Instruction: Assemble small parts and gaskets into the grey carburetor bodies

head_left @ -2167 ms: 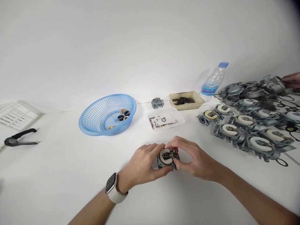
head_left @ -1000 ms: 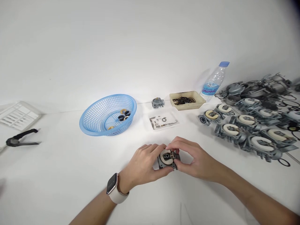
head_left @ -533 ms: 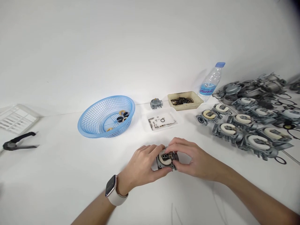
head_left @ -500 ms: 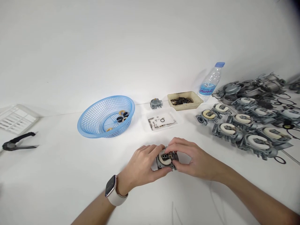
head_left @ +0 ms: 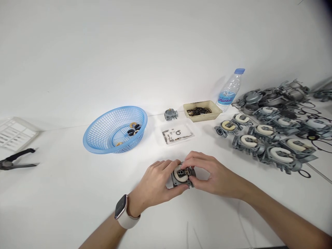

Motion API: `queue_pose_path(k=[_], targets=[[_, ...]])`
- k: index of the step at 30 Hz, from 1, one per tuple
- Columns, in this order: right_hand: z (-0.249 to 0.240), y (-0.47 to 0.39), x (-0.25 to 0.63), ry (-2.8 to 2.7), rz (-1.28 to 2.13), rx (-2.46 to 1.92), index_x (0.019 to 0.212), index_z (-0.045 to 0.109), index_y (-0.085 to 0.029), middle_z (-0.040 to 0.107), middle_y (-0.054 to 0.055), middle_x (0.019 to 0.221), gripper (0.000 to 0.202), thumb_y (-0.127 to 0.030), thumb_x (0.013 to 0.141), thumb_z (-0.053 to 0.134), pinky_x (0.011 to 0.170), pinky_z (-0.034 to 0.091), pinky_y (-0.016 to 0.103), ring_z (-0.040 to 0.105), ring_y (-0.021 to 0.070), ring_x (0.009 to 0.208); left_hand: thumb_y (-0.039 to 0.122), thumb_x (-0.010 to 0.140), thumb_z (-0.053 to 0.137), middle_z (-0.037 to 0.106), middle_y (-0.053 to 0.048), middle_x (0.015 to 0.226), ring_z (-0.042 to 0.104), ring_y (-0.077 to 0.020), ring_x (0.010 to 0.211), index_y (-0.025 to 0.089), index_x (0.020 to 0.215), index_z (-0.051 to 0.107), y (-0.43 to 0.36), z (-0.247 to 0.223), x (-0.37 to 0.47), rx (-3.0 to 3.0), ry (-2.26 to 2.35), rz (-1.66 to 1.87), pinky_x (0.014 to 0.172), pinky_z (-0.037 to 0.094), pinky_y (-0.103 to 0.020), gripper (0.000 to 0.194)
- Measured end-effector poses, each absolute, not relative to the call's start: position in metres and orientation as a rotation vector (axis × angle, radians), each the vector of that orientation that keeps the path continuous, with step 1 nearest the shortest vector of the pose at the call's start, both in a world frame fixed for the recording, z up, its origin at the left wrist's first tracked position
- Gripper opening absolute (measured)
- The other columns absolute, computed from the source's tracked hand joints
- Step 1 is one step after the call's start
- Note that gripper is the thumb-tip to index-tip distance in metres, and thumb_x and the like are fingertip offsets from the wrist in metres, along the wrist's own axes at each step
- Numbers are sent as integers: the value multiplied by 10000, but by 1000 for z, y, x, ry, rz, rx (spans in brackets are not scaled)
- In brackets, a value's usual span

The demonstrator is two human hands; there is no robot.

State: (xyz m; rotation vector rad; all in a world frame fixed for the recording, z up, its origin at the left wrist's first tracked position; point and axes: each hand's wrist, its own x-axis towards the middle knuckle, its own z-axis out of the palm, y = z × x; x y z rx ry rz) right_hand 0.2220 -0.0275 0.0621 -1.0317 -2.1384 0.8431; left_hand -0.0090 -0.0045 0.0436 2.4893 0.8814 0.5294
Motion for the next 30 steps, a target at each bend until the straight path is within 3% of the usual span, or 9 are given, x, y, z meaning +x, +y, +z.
queue_pose_path(k=[30], targets=[[58,-28,223,-2144,757,-984,1105,654,-244,633,31,988,364,-18,829,581,860,512,331,609,179,916,467,937,670,690,-36,979,662,-248,848,235,1270,494,-4,43,-9,2507,876,526,775,506,-393,442]])
